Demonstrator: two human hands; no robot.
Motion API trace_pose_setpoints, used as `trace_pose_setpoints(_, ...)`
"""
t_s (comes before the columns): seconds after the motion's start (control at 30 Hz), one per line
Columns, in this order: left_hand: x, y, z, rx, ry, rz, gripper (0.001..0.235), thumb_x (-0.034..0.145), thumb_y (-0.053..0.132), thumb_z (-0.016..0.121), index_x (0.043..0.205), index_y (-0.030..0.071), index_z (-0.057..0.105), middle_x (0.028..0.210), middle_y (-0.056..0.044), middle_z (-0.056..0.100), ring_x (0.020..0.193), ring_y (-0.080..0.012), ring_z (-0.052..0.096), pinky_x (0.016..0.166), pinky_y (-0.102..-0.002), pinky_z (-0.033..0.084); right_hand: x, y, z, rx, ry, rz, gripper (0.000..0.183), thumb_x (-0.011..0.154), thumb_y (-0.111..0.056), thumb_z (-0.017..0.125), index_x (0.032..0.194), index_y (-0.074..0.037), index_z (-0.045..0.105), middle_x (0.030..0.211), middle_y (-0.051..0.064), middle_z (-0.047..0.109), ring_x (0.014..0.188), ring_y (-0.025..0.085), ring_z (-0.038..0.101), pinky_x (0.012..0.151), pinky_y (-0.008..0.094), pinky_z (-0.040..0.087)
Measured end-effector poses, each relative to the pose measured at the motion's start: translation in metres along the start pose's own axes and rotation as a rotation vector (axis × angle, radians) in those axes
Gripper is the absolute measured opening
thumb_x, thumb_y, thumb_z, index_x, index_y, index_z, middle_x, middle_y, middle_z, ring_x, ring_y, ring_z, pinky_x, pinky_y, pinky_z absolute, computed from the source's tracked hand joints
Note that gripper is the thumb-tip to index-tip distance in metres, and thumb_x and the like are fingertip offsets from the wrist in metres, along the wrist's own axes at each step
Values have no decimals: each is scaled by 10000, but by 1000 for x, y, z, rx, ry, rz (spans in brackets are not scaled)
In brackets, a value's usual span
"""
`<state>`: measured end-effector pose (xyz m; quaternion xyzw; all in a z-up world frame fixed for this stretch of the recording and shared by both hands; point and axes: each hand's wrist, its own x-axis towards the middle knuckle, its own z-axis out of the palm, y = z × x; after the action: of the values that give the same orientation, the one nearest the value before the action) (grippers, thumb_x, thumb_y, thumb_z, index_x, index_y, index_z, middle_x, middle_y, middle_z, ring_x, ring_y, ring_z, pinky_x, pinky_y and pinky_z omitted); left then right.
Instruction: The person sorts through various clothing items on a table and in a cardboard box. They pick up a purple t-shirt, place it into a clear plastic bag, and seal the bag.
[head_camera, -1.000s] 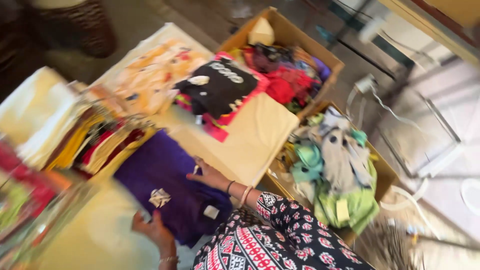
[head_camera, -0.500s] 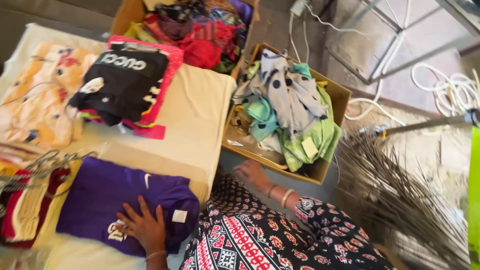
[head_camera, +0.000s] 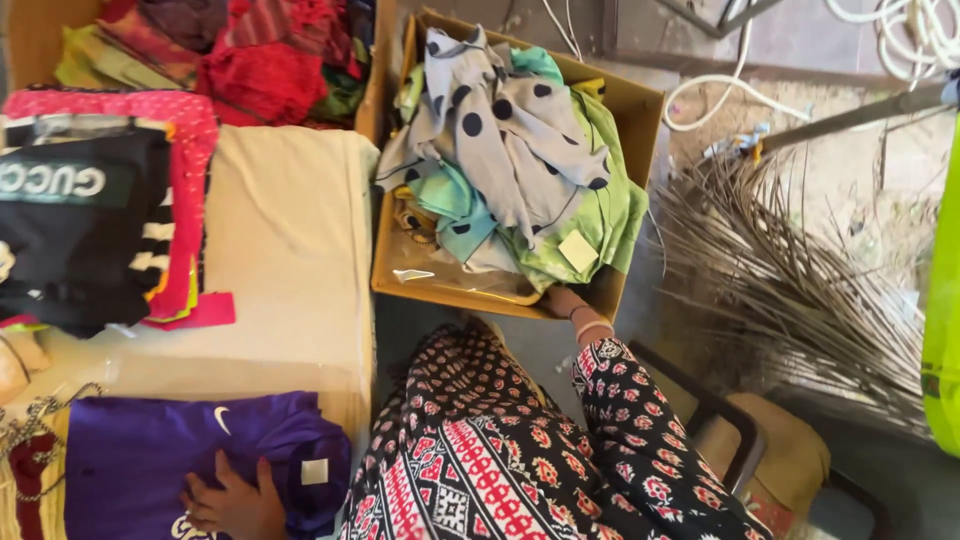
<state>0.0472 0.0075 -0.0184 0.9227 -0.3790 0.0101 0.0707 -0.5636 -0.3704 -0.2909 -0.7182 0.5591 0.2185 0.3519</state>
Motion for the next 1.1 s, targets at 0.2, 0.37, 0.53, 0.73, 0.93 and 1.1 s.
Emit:
trace_pose_setpoints(0.2,57,116,-49,-124,26,216,347,982,352,747,1201,88,697,1413,-197,550,1418,-451,424,1214,-605,323,-9,-14,3,1526,-66,66,313,903,-188,684,1149,5,686,1055,115,738,943,288,721,895,430,586)
trace_pose_setpoints(0.37,89,255,-16,-331,-207,624,262,914,213,679,1137,79,712,1265,-186,624,1328,-394,502,1206,-547,343,-28,-62,-49,1520,5,325,305,971,-330,634,1054,-39,666,925,75,696,792,230,683,762,368,581)
trace_pose_setpoints(0.53,96,355,40,-323,-481,987,308,892,206,646,1160,57,673,1276,-180,583,1351,-379,469,1180,-528,352,-58,-83,-94,1441,41,381,286,949,-388,626,999,-114,687,931,101,733,776,264,724,712,410,623)
trace_pose_setpoints(0.73,88,396,95,-256,-821,1086,442,980,354,598,1394,199,589,1455,-210,473,1416,-424,373,1175,-539,297,-70,-111,-131,102,110,143,438,996,-486,641,944,-74,780,924,233,749,844,420,709,775,497,563)
trace_pose_setpoints(0.93,81,409,107,-51,-1040,1182,499,961,440,556,1451,354,523,1575,-140,363,1473,-403,273,1173,-620,193,-40,-122,-99,-206,598,-632,246,819,-209,660,1033,-139,758,1131,39,671,1034,271,655,899,369,533)
trace_pose_setpoints(1.1,84,396,136,57,-984,1064,699,980,609,486,1498,141,460,1618,-97,372,1495,-372,315,1206,-539,267,-32,-129,-115,-367,243,-418,167,817,-316,686,873,-166,732,1172,75,628,1023,269,607,904,391,495)
